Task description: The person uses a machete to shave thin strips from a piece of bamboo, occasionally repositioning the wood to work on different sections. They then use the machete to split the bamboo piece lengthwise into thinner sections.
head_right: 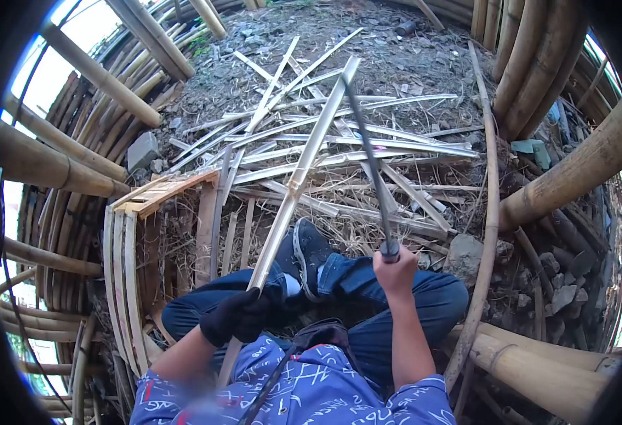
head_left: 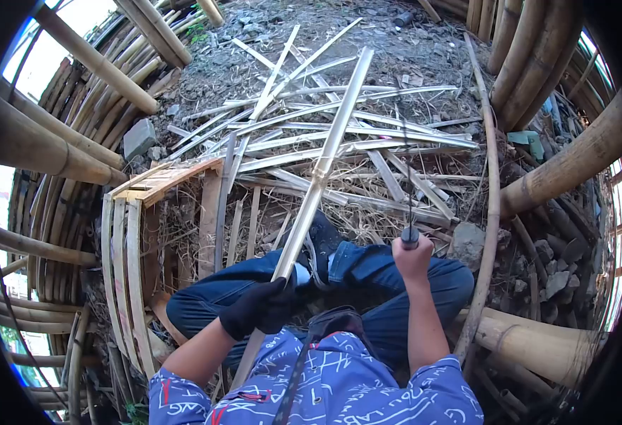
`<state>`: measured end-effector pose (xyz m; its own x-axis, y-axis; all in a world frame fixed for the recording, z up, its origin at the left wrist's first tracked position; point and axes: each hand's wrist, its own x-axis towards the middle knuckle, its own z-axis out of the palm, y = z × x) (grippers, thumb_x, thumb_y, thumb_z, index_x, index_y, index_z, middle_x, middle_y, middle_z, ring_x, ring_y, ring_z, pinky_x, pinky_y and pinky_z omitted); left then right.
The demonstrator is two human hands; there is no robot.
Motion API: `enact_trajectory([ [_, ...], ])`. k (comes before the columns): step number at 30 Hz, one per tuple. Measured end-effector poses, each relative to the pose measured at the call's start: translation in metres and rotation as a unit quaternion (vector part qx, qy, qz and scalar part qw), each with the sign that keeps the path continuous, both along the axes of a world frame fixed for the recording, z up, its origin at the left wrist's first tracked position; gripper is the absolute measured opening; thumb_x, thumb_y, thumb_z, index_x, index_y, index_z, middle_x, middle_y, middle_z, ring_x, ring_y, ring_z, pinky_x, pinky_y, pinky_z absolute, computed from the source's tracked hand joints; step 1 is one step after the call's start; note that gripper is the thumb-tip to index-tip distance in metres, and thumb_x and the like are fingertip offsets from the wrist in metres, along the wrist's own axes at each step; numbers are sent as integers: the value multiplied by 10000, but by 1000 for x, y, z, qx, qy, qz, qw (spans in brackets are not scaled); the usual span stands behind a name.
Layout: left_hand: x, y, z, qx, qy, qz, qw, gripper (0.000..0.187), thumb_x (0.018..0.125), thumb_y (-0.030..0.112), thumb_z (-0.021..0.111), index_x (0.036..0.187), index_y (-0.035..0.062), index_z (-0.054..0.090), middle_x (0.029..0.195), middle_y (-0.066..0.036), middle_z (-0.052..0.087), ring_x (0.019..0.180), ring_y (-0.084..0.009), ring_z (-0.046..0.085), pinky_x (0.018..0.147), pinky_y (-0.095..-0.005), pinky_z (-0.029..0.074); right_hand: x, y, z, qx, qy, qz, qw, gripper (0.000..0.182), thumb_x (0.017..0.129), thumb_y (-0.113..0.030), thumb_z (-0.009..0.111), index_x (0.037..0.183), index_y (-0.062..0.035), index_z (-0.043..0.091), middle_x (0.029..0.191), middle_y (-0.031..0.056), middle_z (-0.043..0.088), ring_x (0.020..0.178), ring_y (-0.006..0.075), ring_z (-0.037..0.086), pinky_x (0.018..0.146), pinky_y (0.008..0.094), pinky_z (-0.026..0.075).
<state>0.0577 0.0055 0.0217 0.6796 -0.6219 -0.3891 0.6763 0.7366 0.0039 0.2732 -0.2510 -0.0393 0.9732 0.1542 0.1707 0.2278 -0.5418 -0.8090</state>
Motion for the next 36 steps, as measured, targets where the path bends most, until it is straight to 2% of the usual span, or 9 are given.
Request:
enact_trajectory([
  [6,17,-13,23,104,-3,-56,993,435,959,512,410,672,185,385,545,69,287,400,-71,269,375,-235,171,-13,26,3,-12,-38,50,998,209,623,-155,740,651,-60,556,587,140,589,597,368,604,546,420,478],
  [11,9,-19,29,132,3,-55,990,410,957,489,440,688,183,400,548,71,283,406,-69,268,382,-235,173,3,31,7,-30,-13,41,999,191,617,-146,726,647,-62,556,592,138,595,599,370,607,549,436,484],
  [14,8,-21,28,115,3,-45,992,396,956,472,457,696,178,405,550,74,287,408,-69,269,382,-235,183,10,26,3,-68,-106,55,991,159,623,-116,684,622,-69,533,576,138,585,583,367,604,544,443,484],
  [19,10,-21,35,94,-10,-76,993,390,966,455,449,701,171,407,553,78,301,413,-66,273,382,-234,203,39,12,0,-125,-127,30,984,128,635,-110,660,630,-74,538,572,154,580,583,373,606,545,451,486],
  [22,22,-28,41,204,65,-71,974,390,980,442,428,696,177,395,549,84,284,405,-61,280,376,-238,207,35,25,0,-100,-131,57,985,132,642,-116,655,612,-68,535,572,161,582,595,380,610,544,456,489],
  [29,15,-19,22,-21,10,-44,999,427,980,467,400,665,182,368,533,84,268,398,-60,258,374,-226,194,37,23,-9,-111,-140,76,981,134,657,-145,673,613,-73,568,576,168,588,603,387,614,559,456,500],
  [30,15,-18,25,60,33,-39,997,424,978,467,405,666,183,368,529,84,270,395,-61,255,367,-226,182,27,28,-4,-110,-132,87,981,135,656,-142,675,614,-74,566,576,166,589,606,386,615,559,460,499],
  [33,8,-14,40,58,-14,-61,996,426,971,486,407,666,191,375,532,80,279,394,-57,256,360,-222,175,39,20,-9,-145,-96,32,984,122,664,-133,667,630,-70,568,585,157,600,616,390,616,586,470,504],
  [36,13,-4,28,25,19,-50,998,420,964,494,418,672,195,379,541,75,286,395,-52,255,354,-216,172,25,27,-6,-118,-57,75,989,127,676,-157,675,684,-65,587,602,144,612,616,373,625,587,454,504],
])
